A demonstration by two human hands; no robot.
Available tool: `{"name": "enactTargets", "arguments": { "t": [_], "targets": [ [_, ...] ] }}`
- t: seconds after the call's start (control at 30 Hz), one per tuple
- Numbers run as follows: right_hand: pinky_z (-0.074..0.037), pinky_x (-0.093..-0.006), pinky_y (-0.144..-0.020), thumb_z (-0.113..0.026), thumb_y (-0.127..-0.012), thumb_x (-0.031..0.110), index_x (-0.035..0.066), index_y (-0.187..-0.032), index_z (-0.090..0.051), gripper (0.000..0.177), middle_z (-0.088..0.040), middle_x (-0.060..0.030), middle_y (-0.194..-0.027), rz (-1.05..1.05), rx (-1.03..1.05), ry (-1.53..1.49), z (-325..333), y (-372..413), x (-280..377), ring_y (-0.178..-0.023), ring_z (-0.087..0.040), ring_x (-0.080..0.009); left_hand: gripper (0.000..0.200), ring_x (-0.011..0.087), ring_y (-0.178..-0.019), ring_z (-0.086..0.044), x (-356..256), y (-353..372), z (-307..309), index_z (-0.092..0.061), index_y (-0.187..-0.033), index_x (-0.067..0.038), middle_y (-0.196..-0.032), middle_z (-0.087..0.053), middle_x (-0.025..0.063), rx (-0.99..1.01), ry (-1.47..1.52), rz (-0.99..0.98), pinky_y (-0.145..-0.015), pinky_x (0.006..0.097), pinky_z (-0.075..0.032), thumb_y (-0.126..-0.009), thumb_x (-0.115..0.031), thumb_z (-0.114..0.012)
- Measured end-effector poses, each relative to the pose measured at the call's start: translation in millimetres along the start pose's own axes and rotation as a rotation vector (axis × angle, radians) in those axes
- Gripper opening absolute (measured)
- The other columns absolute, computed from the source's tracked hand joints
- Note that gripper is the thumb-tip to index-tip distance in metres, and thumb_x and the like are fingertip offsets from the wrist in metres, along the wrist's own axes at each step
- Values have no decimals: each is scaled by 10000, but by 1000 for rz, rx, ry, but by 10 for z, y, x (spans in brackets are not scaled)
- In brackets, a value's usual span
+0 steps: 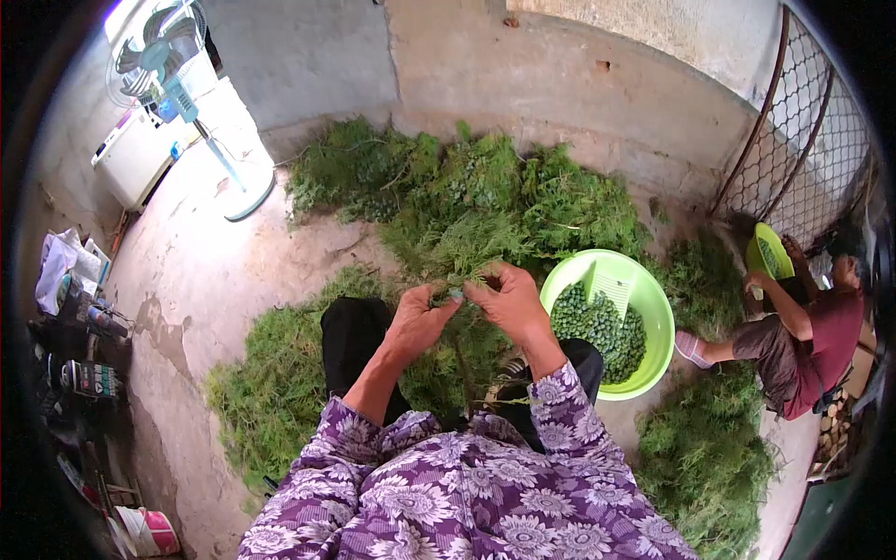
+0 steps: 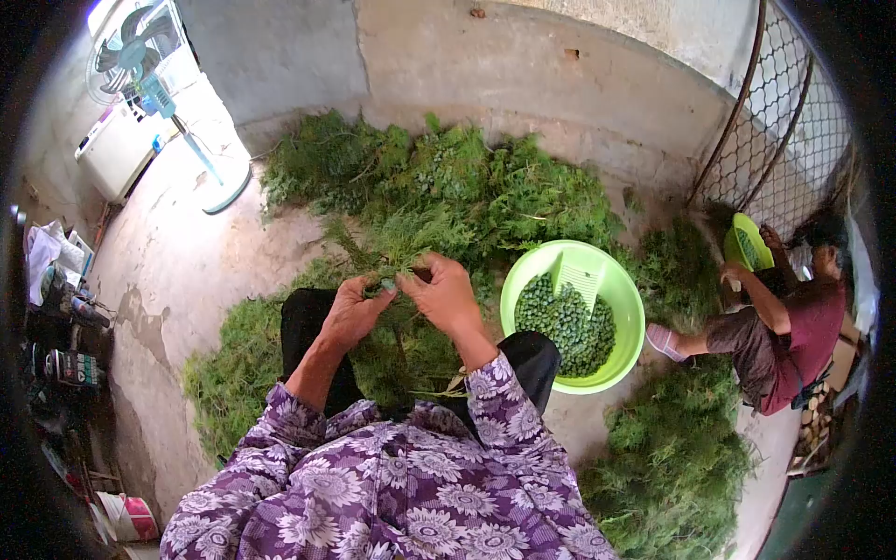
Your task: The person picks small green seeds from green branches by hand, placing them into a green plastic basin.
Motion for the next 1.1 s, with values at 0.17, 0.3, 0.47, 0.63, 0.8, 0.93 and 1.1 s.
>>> {"name": "enactTargets", "arguments": {
  "t": [0.17, 0.3, 0.47, 0.63, 0.8, 0.93, 1.1],
  "targets": [
    [-305, -195, -374, -551, -789, 144, 27, -825, -534, 124, -574, -74, -693, -401, 207, -593, -125, 175, -45, -418, -443, -87, 118, 45, -653, -419, -7, -58, 75, -582, -888, -41, -726, -523, -56, -72, -46, 10, -568, 232, -368, -828, -138, -549],
    [-262, -159, -333, -522, -802, 113, 30, -880, -504, 115, -555, -71, -676, -449, 228, -882, -75, 264, 34, -386, -421, -63, 203, 58, -645, -439, 41, -62, 254, -579, -874, -3, -722, -538, -10, -176, -69, 280, -555, 236, -372, -811, -195, -584],
    [-288, -167, -363, -565, -769, 106, 30, -875, -513, 141, -565, -70, -712, -438, 119, -860, -99, 197, -50, -483, -470, -64, 269, 82, -659, -462, -59, -21, 192, -566, -945, 18, -755, -561, 12, -194, -166, 105, -571, 266, -392, -791, -199, -605],
    [-412, -242, -499, -642, -733, 172, 4, -862, -543, 234, -577, -51, -746, -9, -25, -154, -194, 104, -11, -587, -509, -110, 192, 157, -696, -535, 111, -28, 107, -579, -900, -6, -759, -593, 113, -131, -171, 0, -636, 299, -423, -742, -113, -598],
    [-435, -282, -581, -674, -692, 199, -13, -833, -558, 280, -580, -87, -698, 53, -140, -164, -218, 59, -11, -618, -508, -105, 211, 260, -733, -567, -169, 27, 95, -575, -900, -24, -793, -578, 145, -148, -359, -131, -642, 323, -433, -695, -66, -599],
    [-416, -293, -498, -643, -715, 205, -24, -799, -552, 260, -552, -66, -616, 60, -127, -73, -196, 76, 10, -541, -492, -115, 211, 291, -749, -564, -183, 33, 106, -576, -893, -32, -783, -570, 151, -142, -371, -124, -649, 332, -435, -685, -62, -599],
    [-337, -180, -426, -562, -754, 143, 5, -824, -579, 156, -575, -53, -662, -318, 226, -377, -204, 208, -179, -499, -460, -65, 191, 300, -754, -569, -228, 36, 115, -580, -876, -30, -791, -576, 157, -212, -417, -285, -631, 339, -437, -696, -87, -613]
  ]
}}
Point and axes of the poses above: each hand's wrist, its own y-axis away from the middle knuckle, its own z-axis out of the back of the hand, x = y × z, the point moved 5 cm from there along -y, towards the middle knuckle
